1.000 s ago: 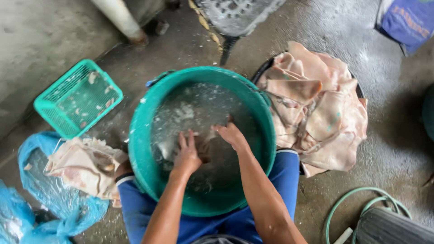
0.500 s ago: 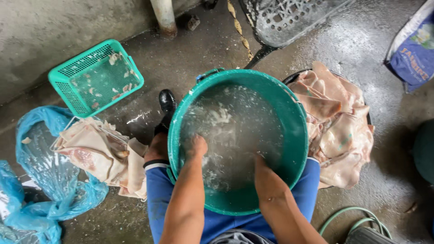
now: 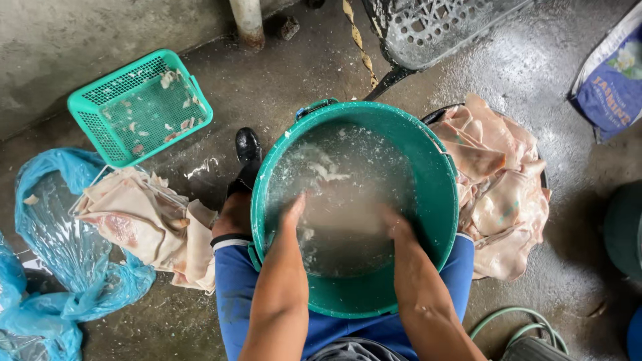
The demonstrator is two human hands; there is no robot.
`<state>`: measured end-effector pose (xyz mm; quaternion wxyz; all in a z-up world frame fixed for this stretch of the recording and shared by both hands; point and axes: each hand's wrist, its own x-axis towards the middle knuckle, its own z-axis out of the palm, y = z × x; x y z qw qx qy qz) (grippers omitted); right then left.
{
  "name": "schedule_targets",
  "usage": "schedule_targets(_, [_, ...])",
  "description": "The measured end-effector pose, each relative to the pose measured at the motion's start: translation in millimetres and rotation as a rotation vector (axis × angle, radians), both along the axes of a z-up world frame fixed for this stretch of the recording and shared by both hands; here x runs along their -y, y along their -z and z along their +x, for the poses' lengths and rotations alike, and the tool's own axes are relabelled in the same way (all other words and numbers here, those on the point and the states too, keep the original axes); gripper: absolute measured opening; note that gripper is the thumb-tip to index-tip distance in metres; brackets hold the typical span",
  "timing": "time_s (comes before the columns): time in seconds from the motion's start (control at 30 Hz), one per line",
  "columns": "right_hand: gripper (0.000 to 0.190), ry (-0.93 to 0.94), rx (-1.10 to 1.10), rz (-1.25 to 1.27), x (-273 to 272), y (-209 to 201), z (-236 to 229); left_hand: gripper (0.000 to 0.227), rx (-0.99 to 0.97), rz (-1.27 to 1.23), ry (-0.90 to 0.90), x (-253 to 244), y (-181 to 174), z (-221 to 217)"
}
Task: The person is washing pieces of animal skin by hand in a bucket of water and moving them into a basin.
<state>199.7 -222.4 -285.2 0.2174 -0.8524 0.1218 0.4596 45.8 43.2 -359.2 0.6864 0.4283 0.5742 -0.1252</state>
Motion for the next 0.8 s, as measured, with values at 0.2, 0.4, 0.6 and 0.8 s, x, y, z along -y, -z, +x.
schedule_targets(0.2, [0.056,0.532,-0.116,0.644,0,-66,5,0.102,-0.026,0.127,0.004,-7,-24,10])
schedule_targets(0.4, [0.049,0.418,0.266,0.878,-21,-92,2,0.117,-0.058,0.238,0.147,-6,-70,9])
schedule_targets(0.6, [0.087,0.997,-0.429,0.702,-67,-118,-3,0.152,0.230,0.380,0.341,18,-122,3])
schedule_targets(0.8, [0.078,0.827,-0.476,1.209,-73,-97,-34,0.135,0.250,0.801,0.557,7,-126,9])
